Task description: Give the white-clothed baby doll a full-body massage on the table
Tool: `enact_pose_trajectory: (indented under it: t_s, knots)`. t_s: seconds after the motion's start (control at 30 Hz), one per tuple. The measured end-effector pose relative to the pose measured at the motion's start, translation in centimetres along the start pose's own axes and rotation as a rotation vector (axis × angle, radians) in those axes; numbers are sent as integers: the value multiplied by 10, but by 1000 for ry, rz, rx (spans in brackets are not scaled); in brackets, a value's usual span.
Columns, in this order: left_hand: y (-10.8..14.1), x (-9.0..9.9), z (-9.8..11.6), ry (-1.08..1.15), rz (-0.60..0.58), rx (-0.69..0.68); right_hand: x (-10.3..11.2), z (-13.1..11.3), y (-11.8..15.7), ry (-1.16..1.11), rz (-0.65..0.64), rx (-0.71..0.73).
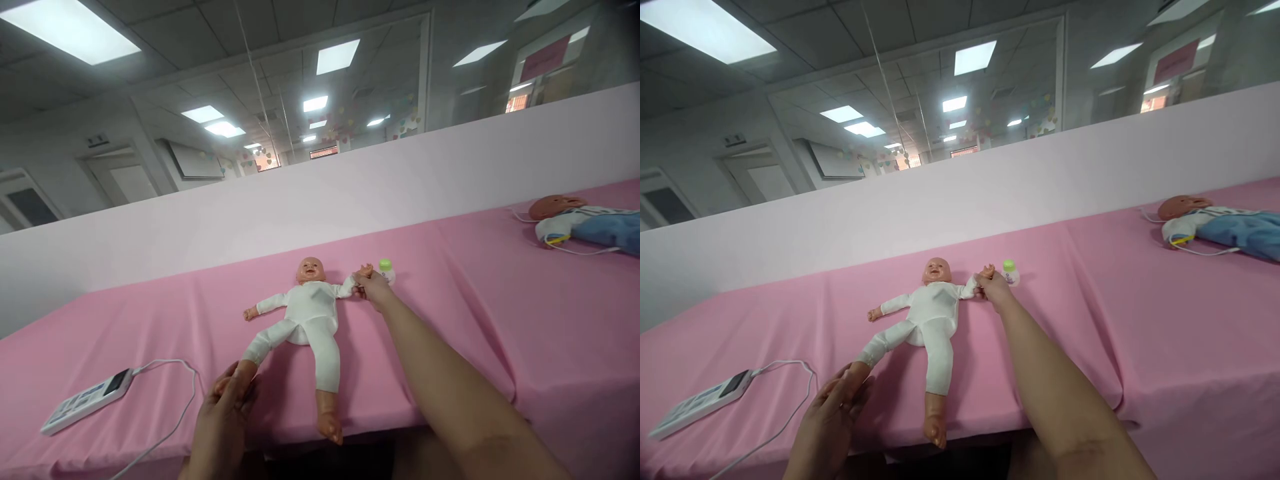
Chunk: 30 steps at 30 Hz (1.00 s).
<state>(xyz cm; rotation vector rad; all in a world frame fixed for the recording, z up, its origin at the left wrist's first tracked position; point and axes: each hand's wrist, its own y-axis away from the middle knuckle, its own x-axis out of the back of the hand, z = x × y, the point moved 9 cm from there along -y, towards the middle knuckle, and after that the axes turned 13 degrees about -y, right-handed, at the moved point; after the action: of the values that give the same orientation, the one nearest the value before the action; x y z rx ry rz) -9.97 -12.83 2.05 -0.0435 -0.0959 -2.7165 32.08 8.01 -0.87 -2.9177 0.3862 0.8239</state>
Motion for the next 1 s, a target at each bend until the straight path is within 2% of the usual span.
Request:
enact_pose_trajectory:
  t_s: [0.07,0.17,0.23,0.3,0.4,0.5,0.6,0.7,0.77,0.87,0.93,1.0]
  knots:
    - [0,-12,13,-17,-12,-45,-19,-15,12,145,-31,176]
    - [-2,-44,42,-120,-68,-220,-71,-27,46,427,-219,450]
    - [-9,-70,58,-232,-112,-348,-106,-24,71,620,-379,576]
    - [-24,-94,65,-360,-121,-410,-132,-14,90,817,-520,642]
    - [-49,-125,64,-553,-151,-409,-146,4,99,1075,-628,631]
    - [-61,-141,63,-532,-181,-355,-146,8,97,1164,-632,611]
    - [-52,-134,71,-386,-170,-314,-140,-2,95,1021,-620,626]
    - [-26,-107,78,-347,-151,-288,-114,-18,76,737,-469,569]
    - [-6,-83,76,-359,-146,-278,-81,-22,53,548,-281,452]
    - [20,-49,59,-394,-127,-246,-29,-13,21,290,-11,246]
    - [35,-31,42,-440,-121,-217,-3,6,5,137,95,33]
    - [47,-18,29,-545,-124,-190,10,19,-2,58,140,-108]
